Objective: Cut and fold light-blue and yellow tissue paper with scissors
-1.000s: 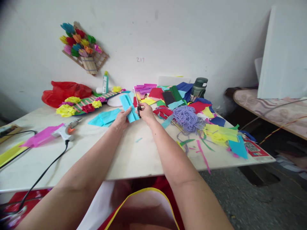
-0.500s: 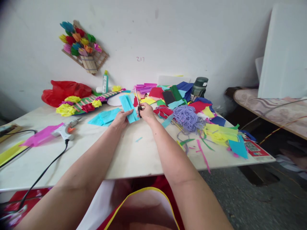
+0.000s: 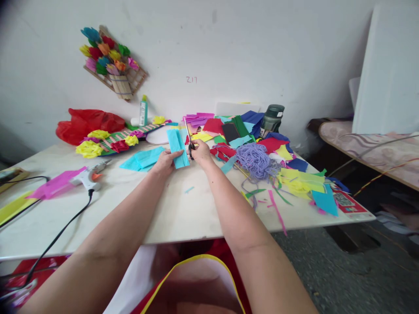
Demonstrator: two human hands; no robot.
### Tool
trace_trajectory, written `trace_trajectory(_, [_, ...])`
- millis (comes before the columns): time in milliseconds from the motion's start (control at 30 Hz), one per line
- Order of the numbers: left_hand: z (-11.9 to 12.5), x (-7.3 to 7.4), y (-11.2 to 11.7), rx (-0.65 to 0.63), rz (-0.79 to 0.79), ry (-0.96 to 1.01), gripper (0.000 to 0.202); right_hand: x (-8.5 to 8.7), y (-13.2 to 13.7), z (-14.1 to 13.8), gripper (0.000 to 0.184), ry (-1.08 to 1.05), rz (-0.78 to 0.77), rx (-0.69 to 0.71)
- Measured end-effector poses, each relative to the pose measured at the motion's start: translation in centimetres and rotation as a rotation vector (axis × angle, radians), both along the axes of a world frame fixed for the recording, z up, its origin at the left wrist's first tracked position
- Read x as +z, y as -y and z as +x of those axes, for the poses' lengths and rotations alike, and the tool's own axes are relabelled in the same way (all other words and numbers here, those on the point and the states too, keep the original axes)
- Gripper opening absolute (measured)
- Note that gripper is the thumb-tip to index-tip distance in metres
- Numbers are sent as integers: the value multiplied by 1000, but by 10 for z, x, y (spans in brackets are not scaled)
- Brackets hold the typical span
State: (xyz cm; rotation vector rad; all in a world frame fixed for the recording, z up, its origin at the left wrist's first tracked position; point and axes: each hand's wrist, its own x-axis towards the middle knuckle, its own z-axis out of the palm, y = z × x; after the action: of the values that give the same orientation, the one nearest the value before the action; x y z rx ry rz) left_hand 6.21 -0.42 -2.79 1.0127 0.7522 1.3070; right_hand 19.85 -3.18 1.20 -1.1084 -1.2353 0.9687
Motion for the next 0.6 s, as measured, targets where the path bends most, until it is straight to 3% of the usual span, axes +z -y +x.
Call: trace_trajectory(600, [0,2,1,46,-1,9,34,2,3,-1,21,-5,-64,-3])
